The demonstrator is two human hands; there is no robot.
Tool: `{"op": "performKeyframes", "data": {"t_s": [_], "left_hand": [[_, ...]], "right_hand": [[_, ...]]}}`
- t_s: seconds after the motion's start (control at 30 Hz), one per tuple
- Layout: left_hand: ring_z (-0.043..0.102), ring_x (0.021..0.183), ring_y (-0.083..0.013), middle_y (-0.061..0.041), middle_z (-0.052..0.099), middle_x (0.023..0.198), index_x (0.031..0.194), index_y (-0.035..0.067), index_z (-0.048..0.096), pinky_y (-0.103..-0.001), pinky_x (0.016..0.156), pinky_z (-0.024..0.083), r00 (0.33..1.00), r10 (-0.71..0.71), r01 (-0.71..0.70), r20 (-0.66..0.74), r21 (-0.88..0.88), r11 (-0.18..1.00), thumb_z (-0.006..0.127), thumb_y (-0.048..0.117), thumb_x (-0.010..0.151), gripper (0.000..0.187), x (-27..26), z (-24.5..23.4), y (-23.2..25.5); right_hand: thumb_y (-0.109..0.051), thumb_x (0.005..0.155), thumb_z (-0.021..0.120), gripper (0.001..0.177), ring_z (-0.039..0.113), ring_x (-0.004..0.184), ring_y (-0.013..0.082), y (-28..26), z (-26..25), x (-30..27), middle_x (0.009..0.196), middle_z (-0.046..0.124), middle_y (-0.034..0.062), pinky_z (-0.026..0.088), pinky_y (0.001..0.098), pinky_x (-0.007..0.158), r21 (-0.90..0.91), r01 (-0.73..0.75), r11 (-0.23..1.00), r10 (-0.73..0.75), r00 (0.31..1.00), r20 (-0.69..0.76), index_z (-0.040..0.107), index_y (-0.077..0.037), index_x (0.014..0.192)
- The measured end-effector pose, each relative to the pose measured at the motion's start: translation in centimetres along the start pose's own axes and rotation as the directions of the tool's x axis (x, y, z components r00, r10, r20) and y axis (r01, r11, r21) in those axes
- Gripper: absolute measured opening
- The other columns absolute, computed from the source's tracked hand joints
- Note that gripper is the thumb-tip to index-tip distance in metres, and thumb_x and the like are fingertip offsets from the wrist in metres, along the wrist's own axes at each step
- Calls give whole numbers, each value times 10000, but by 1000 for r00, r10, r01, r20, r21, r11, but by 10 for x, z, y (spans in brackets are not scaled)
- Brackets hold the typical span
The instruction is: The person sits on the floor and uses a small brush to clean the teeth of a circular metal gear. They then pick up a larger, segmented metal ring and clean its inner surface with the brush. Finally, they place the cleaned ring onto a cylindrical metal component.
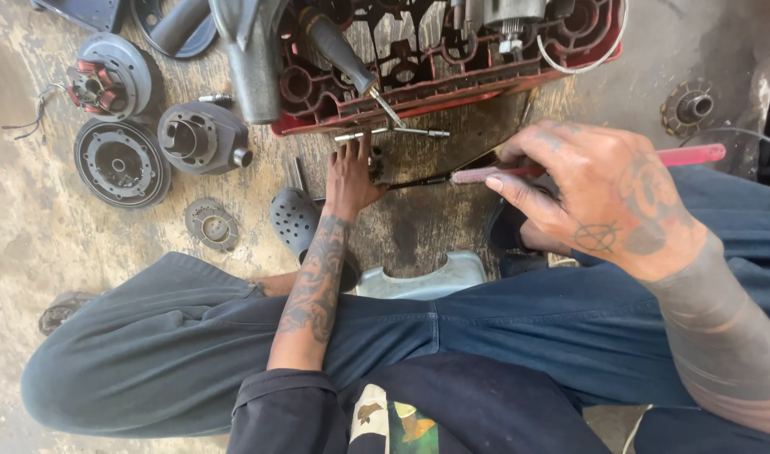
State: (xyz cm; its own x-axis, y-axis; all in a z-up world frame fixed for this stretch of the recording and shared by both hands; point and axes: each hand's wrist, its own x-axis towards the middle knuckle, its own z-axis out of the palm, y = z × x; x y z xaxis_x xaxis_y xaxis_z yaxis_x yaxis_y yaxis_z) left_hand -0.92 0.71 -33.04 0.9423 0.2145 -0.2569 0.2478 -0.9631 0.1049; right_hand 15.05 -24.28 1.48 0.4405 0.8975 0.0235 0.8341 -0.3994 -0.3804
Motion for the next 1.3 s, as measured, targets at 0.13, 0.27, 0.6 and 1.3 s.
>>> {"op": "performKeyframes", "data": {"t_s": [0.13,0.27,0.6,1.3], "left_hand": [[579,1246,-295,-106,638,1356,1585,58,242,-555,1061,386,995,-93,92,-46,-22,996,751,789,715,1245,-2,11,-7],[447,1377,-346,-146,535,1463,1597,79,192,-579,1114,349,994,-107,110,38,-107,988,784,729,717,1244,-4,22,-13],[489,1269,-363,-195,522,1437,1589,116,149,-630,993,496,985,-94,160,146,-553,818,768,406,808,1038,-21,-7,-26],[393,1396,-375,-171,452,1529,1594,135,211,-608,1141,292,979,-114,155,168,-255,954,713,607,835,1025,-1,23,-13]], "right_hand": [[-301,1012,717,217,689,786,248,0,2,-1,909,721,31,532,392,661,4,-22,1000,22,1000,21,689,-88,1045],[-275,996,724,208,696,798,246,-3,2,0,921,729,34,542,393,678,19,-37,999,36,999,33,695,-76,1049],[-296,1004,727,217,708,838,238,1,3,-1,960,742,27,543,390,706,37,-46,998,45,998,34,700,-95,1082],[-309,1028,711,217,702,824,228,2,1,-2,924,735,20,532,386,674,25,-70,997,68,995,67,685,-94,1044]]}}
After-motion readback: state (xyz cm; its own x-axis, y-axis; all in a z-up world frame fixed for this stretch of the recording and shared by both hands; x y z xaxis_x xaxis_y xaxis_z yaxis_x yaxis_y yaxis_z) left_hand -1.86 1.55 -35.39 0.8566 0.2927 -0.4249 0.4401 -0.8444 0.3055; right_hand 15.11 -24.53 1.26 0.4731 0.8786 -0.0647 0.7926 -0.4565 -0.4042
